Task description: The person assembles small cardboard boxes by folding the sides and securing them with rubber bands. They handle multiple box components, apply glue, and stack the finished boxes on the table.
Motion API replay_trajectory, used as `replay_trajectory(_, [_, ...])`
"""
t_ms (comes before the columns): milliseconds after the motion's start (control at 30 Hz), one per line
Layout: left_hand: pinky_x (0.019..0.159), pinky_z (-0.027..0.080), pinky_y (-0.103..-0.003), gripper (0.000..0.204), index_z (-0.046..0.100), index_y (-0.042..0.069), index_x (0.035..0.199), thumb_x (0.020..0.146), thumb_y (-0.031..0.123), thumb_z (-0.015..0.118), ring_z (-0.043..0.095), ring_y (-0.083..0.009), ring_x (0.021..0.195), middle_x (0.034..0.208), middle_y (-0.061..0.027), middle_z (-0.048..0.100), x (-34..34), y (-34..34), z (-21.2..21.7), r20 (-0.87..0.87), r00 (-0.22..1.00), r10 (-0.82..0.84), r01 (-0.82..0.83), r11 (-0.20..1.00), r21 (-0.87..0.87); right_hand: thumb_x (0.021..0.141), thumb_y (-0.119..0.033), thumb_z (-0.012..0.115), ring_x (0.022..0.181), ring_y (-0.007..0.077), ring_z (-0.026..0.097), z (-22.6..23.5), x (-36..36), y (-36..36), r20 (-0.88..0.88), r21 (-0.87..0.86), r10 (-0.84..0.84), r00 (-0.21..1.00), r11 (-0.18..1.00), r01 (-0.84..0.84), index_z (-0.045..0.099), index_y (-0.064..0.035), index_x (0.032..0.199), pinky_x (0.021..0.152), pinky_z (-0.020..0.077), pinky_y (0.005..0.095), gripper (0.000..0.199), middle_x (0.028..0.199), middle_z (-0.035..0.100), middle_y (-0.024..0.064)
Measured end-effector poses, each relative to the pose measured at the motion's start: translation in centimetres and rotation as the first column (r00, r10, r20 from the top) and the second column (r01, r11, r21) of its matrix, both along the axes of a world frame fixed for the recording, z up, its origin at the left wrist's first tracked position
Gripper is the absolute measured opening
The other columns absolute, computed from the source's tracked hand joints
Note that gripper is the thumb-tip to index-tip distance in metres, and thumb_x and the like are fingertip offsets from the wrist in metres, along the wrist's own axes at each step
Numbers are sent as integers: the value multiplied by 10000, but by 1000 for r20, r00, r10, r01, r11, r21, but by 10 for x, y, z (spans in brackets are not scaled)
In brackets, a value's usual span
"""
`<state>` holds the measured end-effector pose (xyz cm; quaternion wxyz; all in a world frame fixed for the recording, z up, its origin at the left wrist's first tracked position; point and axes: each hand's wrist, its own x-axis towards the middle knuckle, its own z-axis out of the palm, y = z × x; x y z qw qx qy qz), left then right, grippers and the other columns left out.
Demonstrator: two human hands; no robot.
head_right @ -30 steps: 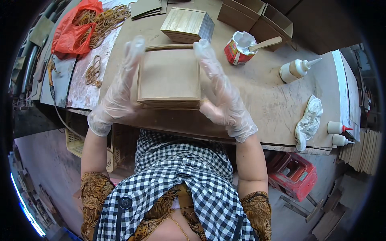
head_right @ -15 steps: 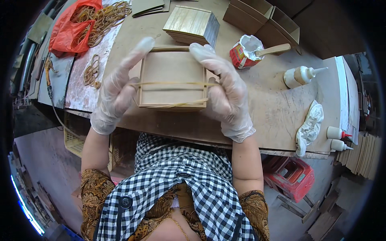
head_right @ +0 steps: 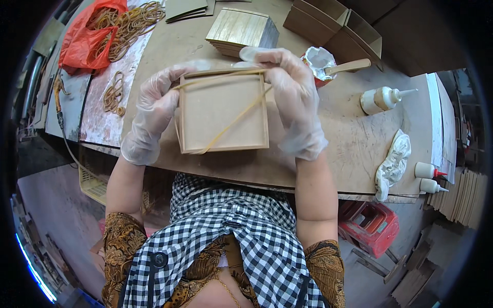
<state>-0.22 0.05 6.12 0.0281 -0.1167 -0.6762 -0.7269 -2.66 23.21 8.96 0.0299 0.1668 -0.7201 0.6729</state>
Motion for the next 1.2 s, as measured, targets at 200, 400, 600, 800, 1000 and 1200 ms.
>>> replay_trajectory(200, [830, 592, -319, 255, 672, -22, 1038, 859, -79, 500, 701, -199, 922, 1067, -148, 710, -29, -12, -12, 335, 942, -10, -14, 997, 70, 833, -6, 431, 844, 170, 632, -14, -18, -9, 481, -186, -38, 876, 972, 145, 653, 49, 1007, 777, 522, 284, 288, 990, 676, 130])
replay_trajectory(400, [843, 599, -334, 284, 670, -10, 1030, 833, -111, 493, 705, -227, 941, 1120, -150, 706, -11, -3, -14, 308, 951, 22, -136, 926, 352, 811, 57, 505, 876, 198, 667, -15, -2, -9, 503, -317, -94, 859, 904, 285, 604, 63, 1145, 717, 536, 266, 348, 1067, 668, 145])
replay_trajectory(600, [857, 597, -331, 332, 651, 31, 1189, 879, -54, 564, 706, -209, 963, 1133, -127, 702, 12, 2, -30, 455, 881, -126, -118, 875, 470, 778, 70, 564, 1053, 217, 637, -23, 19, 23, 551, -309, 39, 834, 938, 160, 542, 44, 1237, 763, 533, 286, 459, 1217, 608, 146])
replay_trajectory(800, [793, 609, -298, 244, 660, 20, 1173, 948, 112, 631, 712, -176, 915, 1079, -127, 711, 21, 23, -51, 332, 942, 46, -209, 854, 476, 758, 24, 635, 1227, 243, 549, -5, 35, 42, 631, -389, 245, 736, 921, 27, 447, 38, 1330, 946, 498, 334, 602, 1318, 544, 135])
replay_trajectory(1000, [747, 612, -284, 254, 645, 6, 1165, 949, 140, 647, 710, -165, 896, 1075, -129, 705, 18, 30, -56, 287, 957, 34, -174, 860, 480, 748, -21, 674, 1369, 256, 419, 7, 44, 52, 604, -415, 337, 722, 907, -76, 395, 31, 1386, 1079, 422, 410, 698, 1430, 440, 141])
replay_trajectory(1200, [753, 605, -281, 294, 630, 10, 1201, 936, 132, 664, 703, -156, 865, 1055, -108, 705, 18, 35, -54, 273, 957, 97, -222, 851, 475, 730, -29, 670, 1474, 258, 246, 4, 68, 43, 597, -430, 356, 719, 899, -88, 277, -19, 1508, 1153, 326, 464, 871, 1544, 301, 104])
